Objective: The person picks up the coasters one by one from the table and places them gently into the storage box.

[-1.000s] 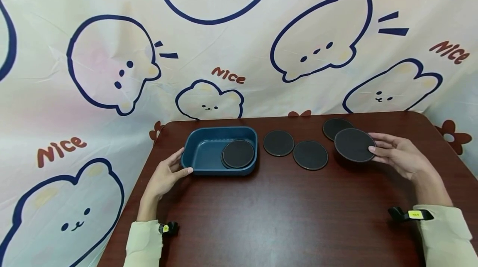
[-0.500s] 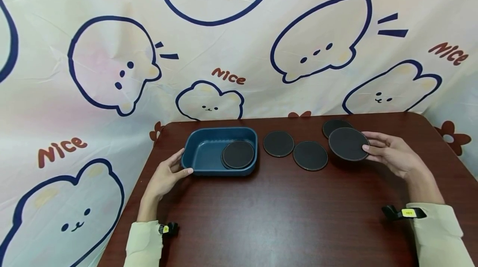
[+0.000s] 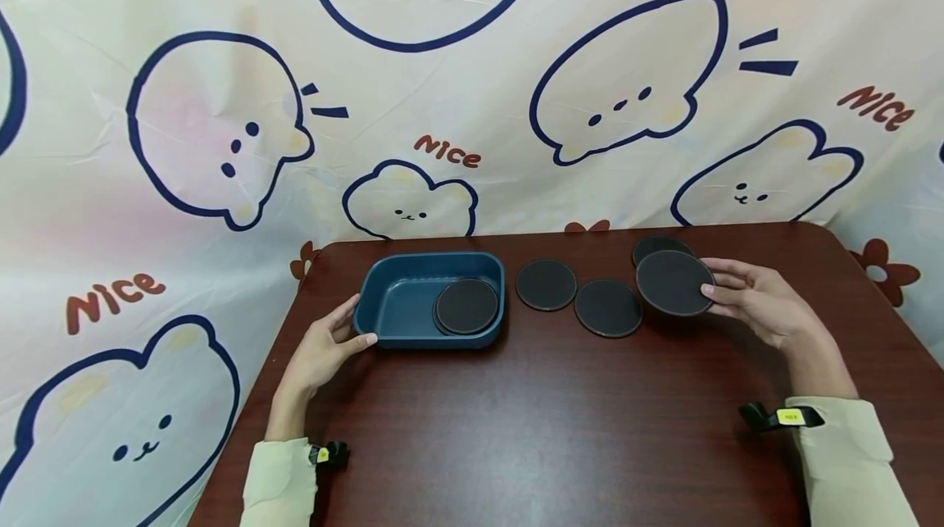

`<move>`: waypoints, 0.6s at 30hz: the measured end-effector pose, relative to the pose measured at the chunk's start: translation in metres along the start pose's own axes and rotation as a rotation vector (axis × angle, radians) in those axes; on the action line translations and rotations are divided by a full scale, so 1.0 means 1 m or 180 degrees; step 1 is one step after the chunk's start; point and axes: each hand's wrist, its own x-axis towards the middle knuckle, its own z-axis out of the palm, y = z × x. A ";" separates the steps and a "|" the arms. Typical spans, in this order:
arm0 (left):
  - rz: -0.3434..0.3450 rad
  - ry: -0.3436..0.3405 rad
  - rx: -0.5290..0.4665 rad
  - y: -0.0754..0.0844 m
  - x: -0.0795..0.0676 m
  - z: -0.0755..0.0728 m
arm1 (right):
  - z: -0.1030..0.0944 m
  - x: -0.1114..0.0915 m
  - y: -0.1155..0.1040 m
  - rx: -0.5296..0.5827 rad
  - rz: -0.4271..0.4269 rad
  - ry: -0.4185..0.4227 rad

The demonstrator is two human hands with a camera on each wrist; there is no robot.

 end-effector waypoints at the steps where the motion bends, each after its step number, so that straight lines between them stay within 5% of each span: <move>1: 0.0007 0.0001 -0.0002 0.000 0.000 0.000 | 0.001 0.000 0.000 -0.0007 -0.0001 -0.0009; 18: 0.0048 -0.0005 -0.0028 -0.002 0.000 -0.001 | 0.020 0.006 -0.008 -0.0108 -0.0011 -0.0097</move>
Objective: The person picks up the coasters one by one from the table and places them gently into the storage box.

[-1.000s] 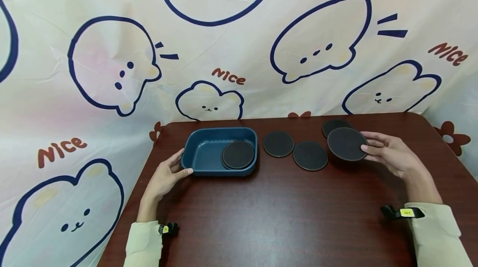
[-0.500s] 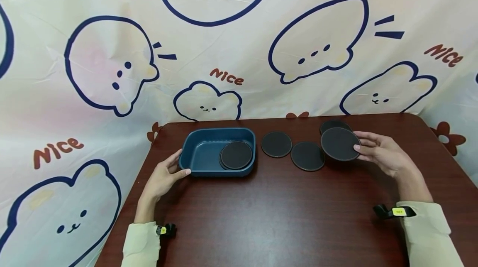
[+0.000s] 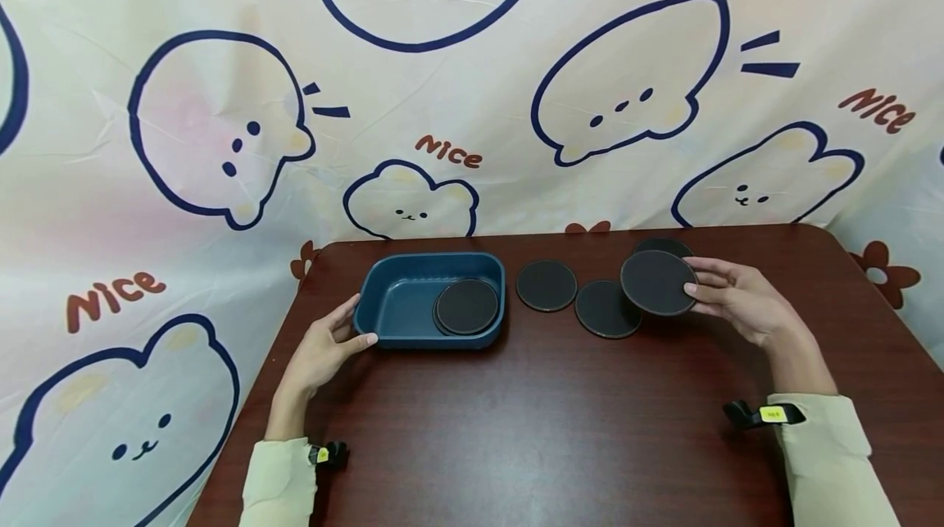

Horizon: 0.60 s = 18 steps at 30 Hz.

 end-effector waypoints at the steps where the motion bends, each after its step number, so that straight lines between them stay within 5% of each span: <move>1: 0.0006 -0.0002 0.0005 0.000 0.000 0.000 | 0.001 0.001 -0.001 0.0030 0.0006 -0.0004; 18: -0.0020 -0.0014 0.0020 0.002 0.000 0.001 | 0.014 0.006 -0.005 0.0066 0.0002 -0.0073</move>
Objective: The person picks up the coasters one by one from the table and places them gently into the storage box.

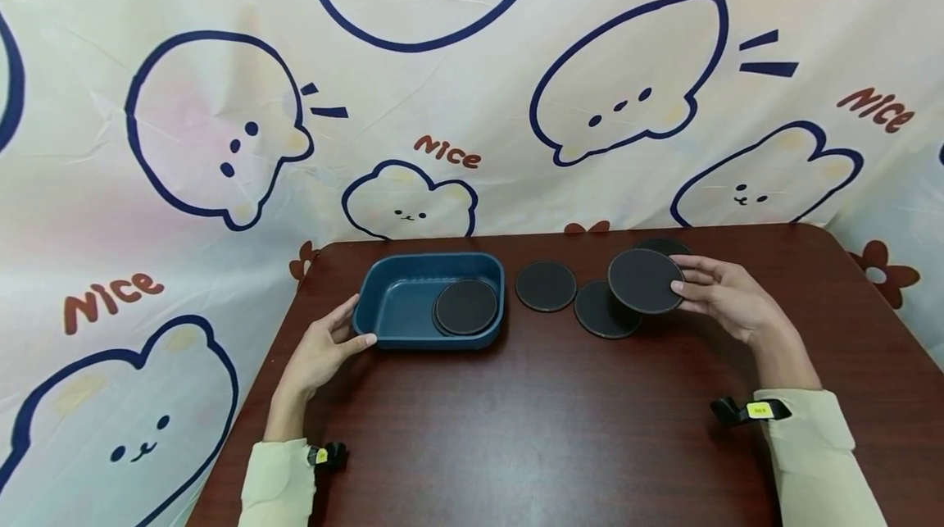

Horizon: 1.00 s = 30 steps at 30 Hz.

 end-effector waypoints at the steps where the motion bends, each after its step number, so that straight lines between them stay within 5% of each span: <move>1: 0.0013 0.0005 0.0004 0.001 0.000 0.000 | 0.000 0.001 0.000 -0.0010 0.0003 0.0000; 30: 0.0007 0.0012 -0.0014 -0.002 0.001 0.001 | 0.036 0.012 -0.007 -0.0060 0.0017 -0.0077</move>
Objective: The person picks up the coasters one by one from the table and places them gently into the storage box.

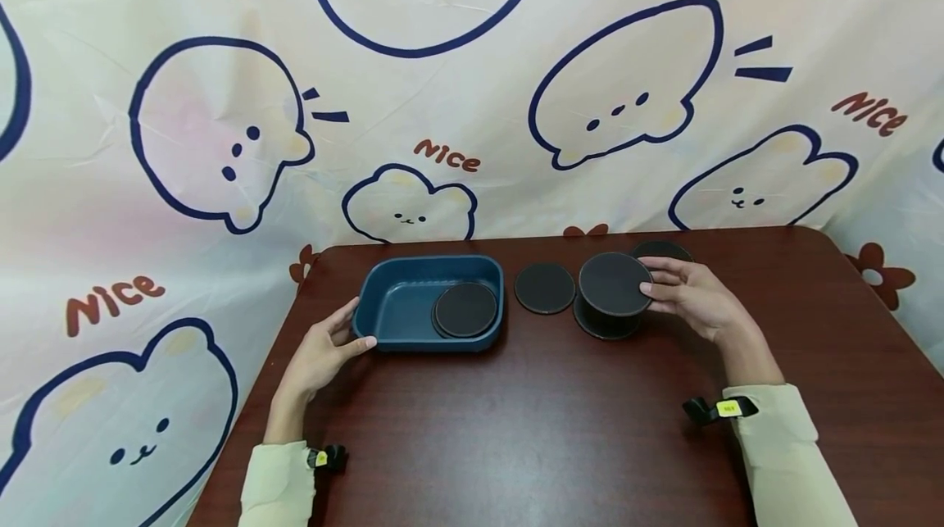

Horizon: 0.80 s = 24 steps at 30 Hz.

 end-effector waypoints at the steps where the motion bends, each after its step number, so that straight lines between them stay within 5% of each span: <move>1: -0.0003 -0.0001 0.0002 0.000 0.000 0.000 | 0.002 0.001 0.000 -0.0007 -0.0002 -0.0005; 24: -0.0006 -0.0013 -0.0005 -0.001 0.000 -0.001 | 0.054 0.019 -0.010 0.0346 -0.0132 -0.0025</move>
